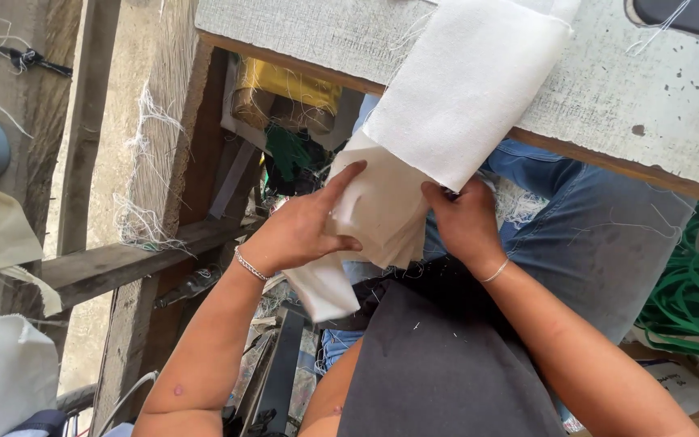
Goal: Separating a chain of sewn fabric pieces by cutting the connecting threads with snips
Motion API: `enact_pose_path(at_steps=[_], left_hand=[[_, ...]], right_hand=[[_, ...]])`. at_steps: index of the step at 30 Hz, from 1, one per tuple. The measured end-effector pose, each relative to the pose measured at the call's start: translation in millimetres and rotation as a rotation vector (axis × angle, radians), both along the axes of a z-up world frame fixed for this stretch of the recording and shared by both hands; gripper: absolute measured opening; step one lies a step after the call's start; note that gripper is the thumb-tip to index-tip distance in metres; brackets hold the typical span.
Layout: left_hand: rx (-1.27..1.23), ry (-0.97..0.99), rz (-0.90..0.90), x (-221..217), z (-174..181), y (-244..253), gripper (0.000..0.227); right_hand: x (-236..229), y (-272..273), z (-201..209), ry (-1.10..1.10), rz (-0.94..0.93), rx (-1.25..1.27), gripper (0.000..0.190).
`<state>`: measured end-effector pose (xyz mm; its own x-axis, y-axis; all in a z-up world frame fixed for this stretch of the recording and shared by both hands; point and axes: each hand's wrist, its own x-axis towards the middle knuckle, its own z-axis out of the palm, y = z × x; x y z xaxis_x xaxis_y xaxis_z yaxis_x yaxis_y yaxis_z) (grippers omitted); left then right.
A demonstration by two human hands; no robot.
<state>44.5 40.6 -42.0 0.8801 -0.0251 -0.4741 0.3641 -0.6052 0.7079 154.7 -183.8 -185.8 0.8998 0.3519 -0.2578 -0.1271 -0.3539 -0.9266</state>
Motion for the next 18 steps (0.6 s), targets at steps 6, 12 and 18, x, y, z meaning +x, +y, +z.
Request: enact_pose_path(at_steps=[6, 12, 18], left_hand=[[0.147, 0.05, -0.014, -8.8, 2.4, 14.1, 0.105], [0.115, 0.006, 0.021, -19.7, -21.4, 30.3, 0.088], [-0.139, -0.038, 0.152, -28.0, -65.7, 14.4, 0.073]], right_hand=[[-3.6, 6.8, 7.2, -0.301, 0.12, -0.217, 0.034], [-1.1, 18.6, 44.8, -0.425, 0.235, -0.242, 0.026], [0.6, 25.7, 46.4, 0.582, -0.262, 0.426, 0.021]])
